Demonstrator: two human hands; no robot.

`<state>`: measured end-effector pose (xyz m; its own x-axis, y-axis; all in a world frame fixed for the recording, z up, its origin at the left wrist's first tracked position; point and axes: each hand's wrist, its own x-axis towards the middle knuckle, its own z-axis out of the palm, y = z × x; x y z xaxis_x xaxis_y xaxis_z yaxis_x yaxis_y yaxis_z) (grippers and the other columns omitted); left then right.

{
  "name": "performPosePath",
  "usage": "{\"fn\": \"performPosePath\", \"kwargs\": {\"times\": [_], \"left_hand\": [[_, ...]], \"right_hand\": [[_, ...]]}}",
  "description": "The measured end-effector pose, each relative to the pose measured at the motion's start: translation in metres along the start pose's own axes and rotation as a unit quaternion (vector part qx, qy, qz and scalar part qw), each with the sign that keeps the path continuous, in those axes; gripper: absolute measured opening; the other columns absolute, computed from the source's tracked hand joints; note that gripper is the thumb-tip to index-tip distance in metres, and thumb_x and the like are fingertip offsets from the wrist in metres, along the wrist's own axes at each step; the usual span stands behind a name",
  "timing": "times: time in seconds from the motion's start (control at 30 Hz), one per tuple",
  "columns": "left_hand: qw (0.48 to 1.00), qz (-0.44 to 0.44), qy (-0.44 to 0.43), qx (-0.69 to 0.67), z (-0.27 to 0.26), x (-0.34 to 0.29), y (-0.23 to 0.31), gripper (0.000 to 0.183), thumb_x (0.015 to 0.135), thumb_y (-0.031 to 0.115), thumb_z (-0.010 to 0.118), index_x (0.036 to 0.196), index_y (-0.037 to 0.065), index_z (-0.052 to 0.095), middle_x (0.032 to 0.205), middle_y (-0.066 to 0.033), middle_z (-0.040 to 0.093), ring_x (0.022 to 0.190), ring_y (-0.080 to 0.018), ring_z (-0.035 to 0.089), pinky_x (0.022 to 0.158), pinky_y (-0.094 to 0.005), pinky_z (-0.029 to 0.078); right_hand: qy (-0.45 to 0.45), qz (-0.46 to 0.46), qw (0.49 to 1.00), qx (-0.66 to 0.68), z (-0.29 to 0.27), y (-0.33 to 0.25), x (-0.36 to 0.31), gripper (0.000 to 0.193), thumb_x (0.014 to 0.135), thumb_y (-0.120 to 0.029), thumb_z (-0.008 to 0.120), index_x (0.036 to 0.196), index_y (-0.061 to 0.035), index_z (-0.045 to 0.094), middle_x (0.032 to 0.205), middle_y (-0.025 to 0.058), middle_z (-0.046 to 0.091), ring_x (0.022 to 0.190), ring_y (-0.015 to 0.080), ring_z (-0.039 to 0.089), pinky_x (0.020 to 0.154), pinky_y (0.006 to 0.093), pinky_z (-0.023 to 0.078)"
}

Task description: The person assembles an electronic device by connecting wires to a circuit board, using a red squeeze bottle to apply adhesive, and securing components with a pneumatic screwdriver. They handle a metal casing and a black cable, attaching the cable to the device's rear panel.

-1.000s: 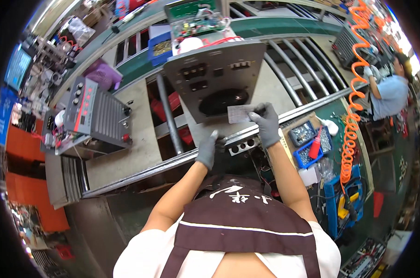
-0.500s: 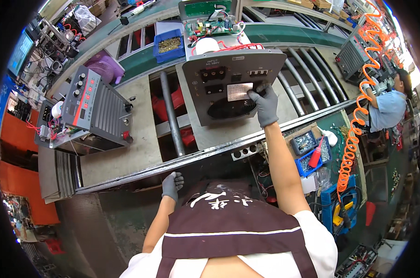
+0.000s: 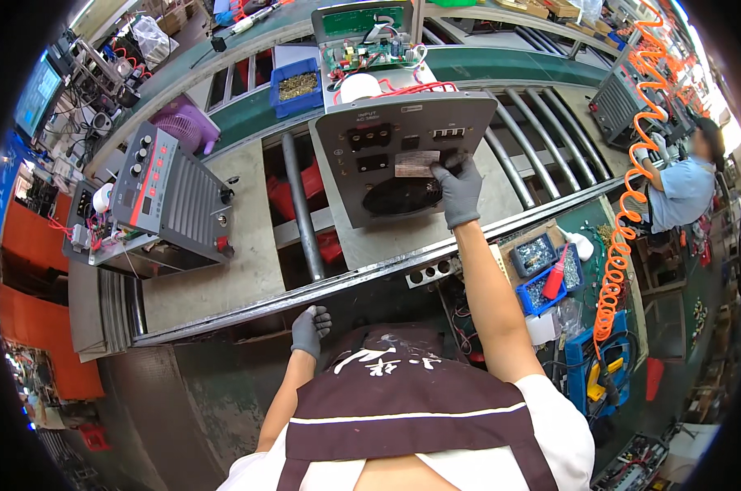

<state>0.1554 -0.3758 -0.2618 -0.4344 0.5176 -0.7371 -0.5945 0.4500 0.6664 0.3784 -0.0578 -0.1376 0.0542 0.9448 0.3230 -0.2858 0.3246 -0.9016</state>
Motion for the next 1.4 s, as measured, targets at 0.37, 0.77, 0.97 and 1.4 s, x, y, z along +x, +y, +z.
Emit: {"fn": "performPosePath", "kwargs": {"times": [0.37, 0.77, 0.97, 1.4], "left_hand": [[0.999, 0.027, -0.014, 0.015, 0.007, 0.0, 0.012, 0.026, 0.087, 0.027, 0.047, 0.094, 0.006, 0.061, 0.076, -0.0048, 0.063, 0.062, -0.0149, 0.057, 0.058, -0.0282, 0.046], [0.998, 0.006, -0.028, 0.059, -0.008, 0.01, 0.017, 0.024, 0.091, 0.023, 0.043, 0.09, 0.006, 0.061, 0.071, -0.0041, 0.063, 0.057, -0.0128, 0.057, 0.053, -0.0272, 0.045], [0.988, 0.024, -0.114, 0.099, 0.021, 0.036, 0.038, 0.022, 0.09, 0.024, 0.045, 0.09, 0.008, 0.061, 0.072, -0.0047, 0.064, 0.058, -0.0138, 0.058, 0.053, -0.0276, 0.045], [0.947, 0.203, -0.192, 0.158, 0.164, 0.013, 0.109, 0.022, 0.087, 0.022, 0.051, 0.089, 0.002, 0.061, 0.069, -0.0019, 0.055, 0.057, -0.0089, 0.047, 0.051, -0.0233, 0.037]], "right_hand": [[0.018, -0.022, 0.998, -0.049, 0.018, -0.009, -0.027, 0.03, 0.074, 0.005, 0.061, 0.103, -0.0007, 0.05, 0.096, 0.0064, 0.055, 0.089, 0.0143, 0.054, 0.08, 0.0264, 0.043], [-0.124, -0.029, 0.987, -0.095, 0.024, -0.028, -0.034, 0.022, 0.071, 0.0, 0.055, 0.09, 0.0025, 0.063, 0.091, 0.0065, 0.063, 0.084, 0.0156, 0.059, 0.078, 0.0256, 0.046], [0.164, 0.063, 0.969, 0.175, -0.069, -0.019, -0.012, 0.035, 0.075, -0.002, 0.05, 0.109, 0.0032, 0.058, 0.1, 0.0104, 0.062, 0.095, 0.0192, 0.057, 0.089, 0.0334, 0.046], [0.697, 0.02, 0.647, -0.309, -0.446, -0.149, -0.299, 0.015, 0.074, -0.009, 0.057, 0.086, -0.0048, 0.066, 0.078, 0.0076, 0.064, 0.072, 0.0162, 0.06, 0.07, 0.0306, 0.047]]}}
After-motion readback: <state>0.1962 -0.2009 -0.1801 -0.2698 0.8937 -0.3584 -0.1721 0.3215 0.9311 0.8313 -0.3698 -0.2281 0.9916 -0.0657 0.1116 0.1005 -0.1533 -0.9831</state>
